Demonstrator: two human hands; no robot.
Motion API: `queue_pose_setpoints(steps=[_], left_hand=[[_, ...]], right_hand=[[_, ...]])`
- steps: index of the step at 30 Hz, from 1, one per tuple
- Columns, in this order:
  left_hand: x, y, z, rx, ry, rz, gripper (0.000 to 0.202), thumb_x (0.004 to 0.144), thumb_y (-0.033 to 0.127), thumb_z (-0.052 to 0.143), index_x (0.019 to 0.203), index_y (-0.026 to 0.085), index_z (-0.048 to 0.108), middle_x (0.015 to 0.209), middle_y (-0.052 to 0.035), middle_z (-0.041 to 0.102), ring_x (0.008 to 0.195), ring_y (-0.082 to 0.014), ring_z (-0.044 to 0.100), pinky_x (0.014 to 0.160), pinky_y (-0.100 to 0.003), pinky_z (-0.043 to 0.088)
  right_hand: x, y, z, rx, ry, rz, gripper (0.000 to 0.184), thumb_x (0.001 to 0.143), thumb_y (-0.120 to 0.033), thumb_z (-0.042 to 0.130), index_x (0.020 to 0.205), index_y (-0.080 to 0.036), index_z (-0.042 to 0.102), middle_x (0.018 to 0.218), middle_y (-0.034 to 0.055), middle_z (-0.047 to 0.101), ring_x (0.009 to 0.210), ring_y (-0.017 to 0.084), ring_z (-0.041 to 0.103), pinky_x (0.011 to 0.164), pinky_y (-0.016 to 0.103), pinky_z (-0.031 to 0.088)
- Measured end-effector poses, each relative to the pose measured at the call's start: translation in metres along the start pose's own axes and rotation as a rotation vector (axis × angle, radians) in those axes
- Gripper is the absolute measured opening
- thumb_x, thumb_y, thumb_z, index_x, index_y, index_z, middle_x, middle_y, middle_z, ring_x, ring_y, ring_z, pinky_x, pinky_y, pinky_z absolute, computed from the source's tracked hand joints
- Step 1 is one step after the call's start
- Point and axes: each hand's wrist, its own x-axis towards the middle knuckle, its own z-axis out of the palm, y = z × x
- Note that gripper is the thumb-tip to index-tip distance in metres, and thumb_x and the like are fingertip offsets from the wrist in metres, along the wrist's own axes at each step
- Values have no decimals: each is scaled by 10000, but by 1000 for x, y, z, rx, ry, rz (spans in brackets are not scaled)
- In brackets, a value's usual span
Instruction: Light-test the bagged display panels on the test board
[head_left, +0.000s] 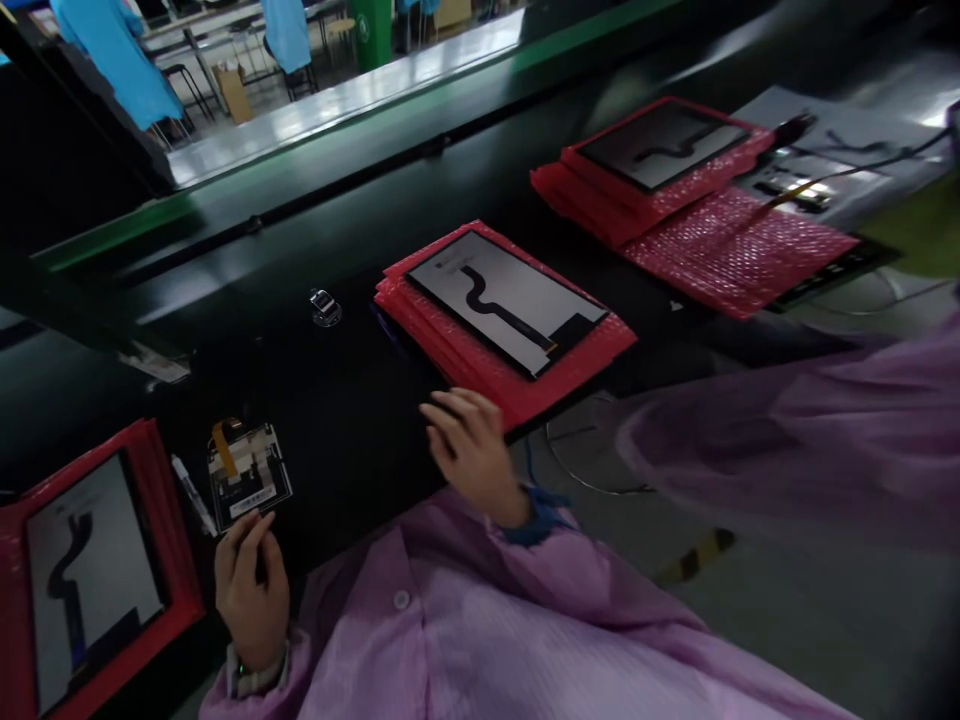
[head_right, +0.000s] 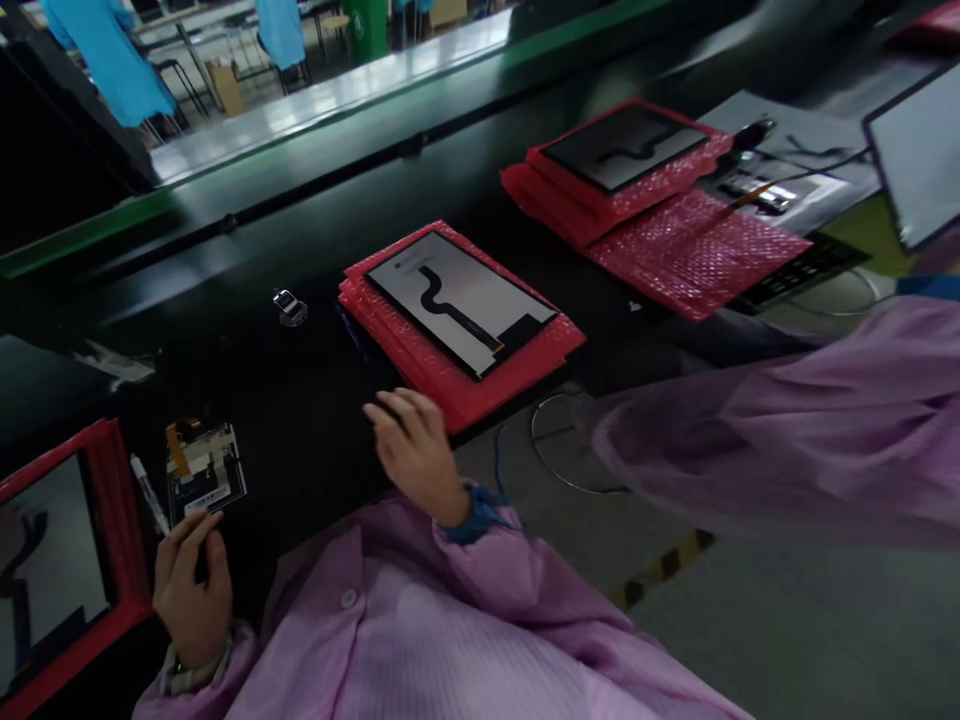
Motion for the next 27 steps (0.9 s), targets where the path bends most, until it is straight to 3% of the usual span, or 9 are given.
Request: queue_pose_setpoints(steps=[4,7,11,14,18,20,23,25,27], left_hand=[[2,33,6,-254,-110,-42,235,996,124,558,1144,230,705,1179,-55,679,1108,-179,659,967,-322,528],[6,61,17,-507,-237,-120,216,1008,161,556,1117,250,720,1168,-34,692,1098,-156,667,946,-285,541],[17,100,35,-906,-487,-379,228,1031,333,549,1031,232,754,1118,-71,715,1084,-193,685,939,-321,552],[31,129,51,-1234,-687,-609,364,975,530,620,1115,217,741,1160,-103,716,1120,-223,686,999,-361,532],[54,156,74,-1707,-886,-959,698,719,674,835,1228,233,652,1302,-111,670,1176,-258,672,957,-364,556],[62,161,82,-1782,-905,-1088,724,623,707,872,1105,211,658,1106,-83,700,976,-207,689,784,-296,564],[67,161,82,-1688,-914,-1186,632,560,636,930,860,177,615,730,6,586,618,-88,529,513,-202,398],[65,158,75,-1603,-847,-1221,614,516,532,982,812,169,585,641,55,508,545,-48,434,472,-185,323],[60,153,65,-1529,-718,-1282,640,464,490,1004,813,162,580,620,76,504,553,-44,443,498,-178,352]], right_hand=[[-15,44,-18,-183,358,210,287,1014,-347,548,1245,-206,645,1286,155,640,1245,324,578,1098,586,460],[-12,68,-18,-162,358,219,278,1021,-397,539,1157,-197,675,1225,142,674,1187,300,601,1062,530,488],[-3,76,-14,-113,477,165,292,1037,-399,525,942,-199,715,1029,113,724,1015,267,660,951,484,541],[-1,64,-21,-80,531,116,263,1022,-375,564,883,-225,729,922,95,722,931,269,664,871,479,569],[-12,25,-33,26,426,-77,116,951,-243,665,907,-314,745,918,53,736,937,285,668,885,498,589],[-26,1,-32,121,362,-196,177,921,-182,684,955,-343,750,913,24,738,926,274,670,870,484,604],[-48,-28,-20,219,312,-328,170,931,-144,669,993,-288,735,869,1,730,886,206,665,855,387,619],[-59,-39,-12,318,322,-385,110,940,-137,672,987,-217,731,862,19,729,899,186,644,861,340,604],[-65,-43,-10,399,285,-437,91,957,-147,656,1001,-176,730,907,41,737,951,190,630,880,332,591]])
